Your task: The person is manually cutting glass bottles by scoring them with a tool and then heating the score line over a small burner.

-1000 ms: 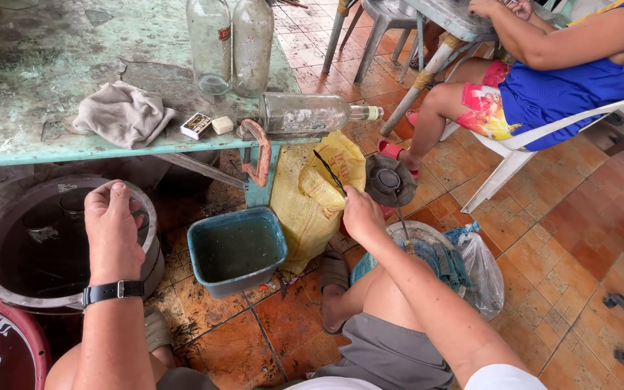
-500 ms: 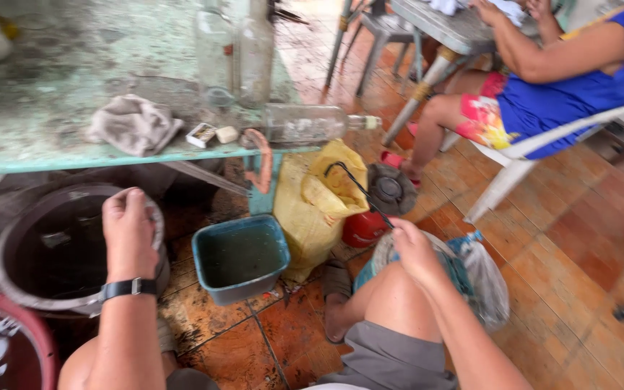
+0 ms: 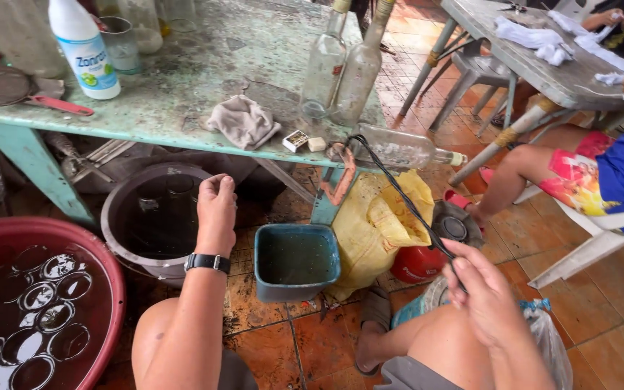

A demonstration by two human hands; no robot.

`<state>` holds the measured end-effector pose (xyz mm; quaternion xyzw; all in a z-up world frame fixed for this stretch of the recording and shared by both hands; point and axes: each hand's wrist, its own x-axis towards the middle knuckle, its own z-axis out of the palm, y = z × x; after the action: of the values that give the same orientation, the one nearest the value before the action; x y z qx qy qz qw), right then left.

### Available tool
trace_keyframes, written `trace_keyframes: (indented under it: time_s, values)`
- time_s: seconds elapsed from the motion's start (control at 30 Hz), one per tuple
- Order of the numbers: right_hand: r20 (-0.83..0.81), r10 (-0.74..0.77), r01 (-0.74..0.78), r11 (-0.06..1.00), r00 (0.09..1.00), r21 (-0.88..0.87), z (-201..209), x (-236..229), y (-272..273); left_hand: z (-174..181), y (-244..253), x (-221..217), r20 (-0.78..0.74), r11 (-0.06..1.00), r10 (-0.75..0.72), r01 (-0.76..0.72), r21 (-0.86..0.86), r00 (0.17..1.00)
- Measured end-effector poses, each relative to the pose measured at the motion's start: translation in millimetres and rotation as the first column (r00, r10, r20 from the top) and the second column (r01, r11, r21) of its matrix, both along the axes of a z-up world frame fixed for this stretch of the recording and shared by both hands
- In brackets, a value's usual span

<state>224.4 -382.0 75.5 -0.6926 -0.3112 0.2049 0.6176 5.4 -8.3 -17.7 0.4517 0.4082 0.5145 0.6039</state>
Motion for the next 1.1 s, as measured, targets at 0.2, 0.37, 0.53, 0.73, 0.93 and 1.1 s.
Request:
trace_keyframes:
  time_s: [0.2, 0.37, 0.53, 0.73, 0.93, 1.1]
  values:
    - [-0.053, 0.221, -0.219, 0.975, 0.974, 0.041, 22.5, -52.4, 124.1, 12.5, -7.1, -5.7, -0.021, 0.999, -0.002, 0.001, -0.044, 1.000]
    - [-0.070, 0.339, -0.343, 0.937, 0.938, -0.066, 46.1, -101.9, 222.7, 17.9, -5.1, -9.5, 0.029, 0.998, -0.029, 0.031, -0.062, 0.999]
    - [-0.132, 0.371, -0.382, 0.921, 0.919, -0.075, 26.6, -124.6, 316.2, 26.2, -0.5, -12.1, 0.071, 0.995, -0.031, 0.038, -0.095, 0.997]
    - [-0.182, 0.329, -0.346, 0.935, 0.927, -0.072, -13.7, -133.3, 417.4, 28.7, 11.0, -8.0, 0.149, 0.996, 0.043, -0.032, -0.078, 0.988]
    - [-0.213, 0.377, -0.403, 0.911, 0.901, -0.093, -15.4, -142.1, 466.0, 40.3, 13.4, -10.1, 0.221, 0.978, 0.177, -0.147, -0.146, 0.959]
    - [-0.104, 0.493, -0.504, 0.842, 0.864, -0.193, -4.5, -133.8, 459.3, 43.0, 16.1, -12.8, 0.276, 0.956, 0.214, -0.142, -0.256, 0.937]
